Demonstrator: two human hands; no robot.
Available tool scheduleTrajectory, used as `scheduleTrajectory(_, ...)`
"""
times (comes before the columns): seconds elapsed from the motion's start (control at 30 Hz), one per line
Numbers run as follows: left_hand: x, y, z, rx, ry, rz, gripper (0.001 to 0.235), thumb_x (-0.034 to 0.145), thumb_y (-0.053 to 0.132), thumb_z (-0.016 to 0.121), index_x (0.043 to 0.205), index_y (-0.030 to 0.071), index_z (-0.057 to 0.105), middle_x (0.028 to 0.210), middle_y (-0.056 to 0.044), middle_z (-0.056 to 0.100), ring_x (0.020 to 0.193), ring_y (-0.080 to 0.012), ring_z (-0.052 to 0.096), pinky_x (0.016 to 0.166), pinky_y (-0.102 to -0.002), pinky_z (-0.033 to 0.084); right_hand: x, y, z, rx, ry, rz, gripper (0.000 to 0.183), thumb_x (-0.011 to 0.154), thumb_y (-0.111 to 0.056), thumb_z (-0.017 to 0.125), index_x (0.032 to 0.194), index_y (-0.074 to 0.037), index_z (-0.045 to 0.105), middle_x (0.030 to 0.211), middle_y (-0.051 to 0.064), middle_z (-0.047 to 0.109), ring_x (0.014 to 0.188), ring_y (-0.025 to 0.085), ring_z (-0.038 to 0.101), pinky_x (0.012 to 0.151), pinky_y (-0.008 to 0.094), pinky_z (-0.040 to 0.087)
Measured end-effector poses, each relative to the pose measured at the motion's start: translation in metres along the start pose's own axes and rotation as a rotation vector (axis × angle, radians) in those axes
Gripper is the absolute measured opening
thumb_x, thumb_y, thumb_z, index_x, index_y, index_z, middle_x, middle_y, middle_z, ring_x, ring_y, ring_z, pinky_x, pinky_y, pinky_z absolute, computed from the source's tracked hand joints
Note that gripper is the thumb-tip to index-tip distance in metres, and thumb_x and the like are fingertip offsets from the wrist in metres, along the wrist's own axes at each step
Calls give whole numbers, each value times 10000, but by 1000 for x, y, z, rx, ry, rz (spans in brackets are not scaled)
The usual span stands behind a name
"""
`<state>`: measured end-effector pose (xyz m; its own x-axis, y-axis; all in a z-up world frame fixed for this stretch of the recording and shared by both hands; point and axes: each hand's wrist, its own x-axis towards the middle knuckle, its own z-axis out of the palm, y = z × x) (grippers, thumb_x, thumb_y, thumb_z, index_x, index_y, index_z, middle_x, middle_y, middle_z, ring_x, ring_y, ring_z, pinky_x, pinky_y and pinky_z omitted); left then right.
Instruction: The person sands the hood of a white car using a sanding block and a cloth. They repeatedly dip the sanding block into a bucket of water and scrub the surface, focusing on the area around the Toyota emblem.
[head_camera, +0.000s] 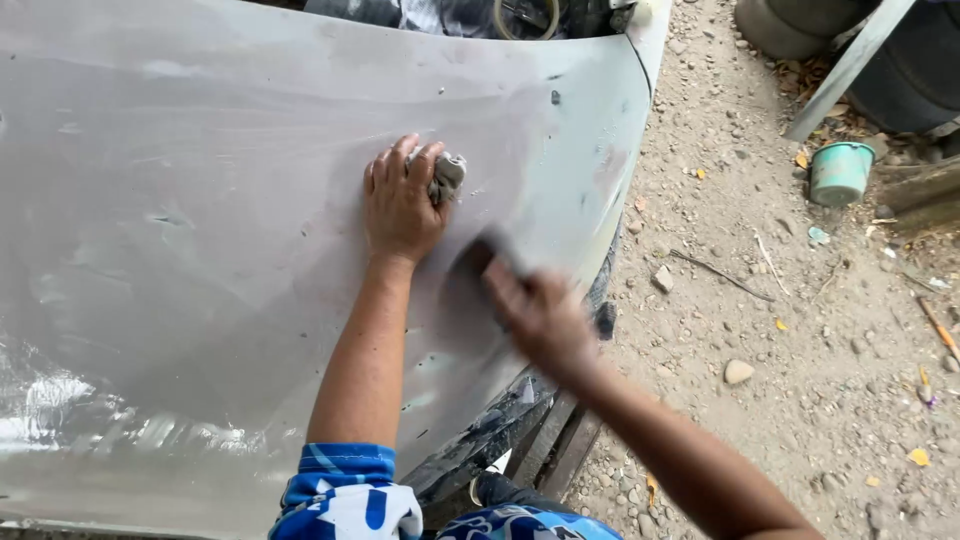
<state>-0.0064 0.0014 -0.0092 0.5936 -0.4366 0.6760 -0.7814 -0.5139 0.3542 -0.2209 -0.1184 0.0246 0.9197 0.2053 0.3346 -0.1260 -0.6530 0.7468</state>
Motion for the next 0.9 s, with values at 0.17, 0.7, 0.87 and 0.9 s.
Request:
scheduleTrajectory(0.17, 5, -4, -7, -67, 25, -13, 508, 925, 283, 760, 1381, 200, 552, 1423, -127, 541, 1305, -375, 514, 1116, -525, 389, -14, 28, 104, 1126, -203, 441, 299, 1063, -339, 483, 1222, -113, 598, 924, 112, 645, 649, 148, 492, 510, 229, 421)
scheduleTrajectory(0.7, 7, 3, -11, -26, -38, 65, 597, 850, 502, 795, 1356, 239, 617, 1428, -143, 536, 1298, -397, 502, 1114, -565, 372, 14, 126, 154, 696, -237, 670, 699, 982, -318, 639, 1598, -181, 338, 1008, 311, 600, 724, 301, 566, 478, 351, 518)
scheduleTrajectory(0.87, 14, 7, -9, 66, -62, 78, 756, 740, 713, 772, 1334, 261, 655, 1437, -177, 509, 1300, -445, 478, 1079, -653, 297, -32, 30, 68, 799, -133, 329, 598, 1053, -237, 589, 1611, -228, 375, 1061, 151, 620, 800, 233, 572, 594, 307, 531)
scheduleTrajectory(0.9, 17, 5, -8, 120, -60, 83, 742, 727, 748, 757, 1309, 293, 684, 1453, -179, 503, 1306, -460, 468, 1076, -669, 269, -43, 8, 47, 964, 130, 170, 574, 1024, -248, 602, 1568, -263, 417, 1046, 40, 618, 873, 212, 565, 705, 314, 551)
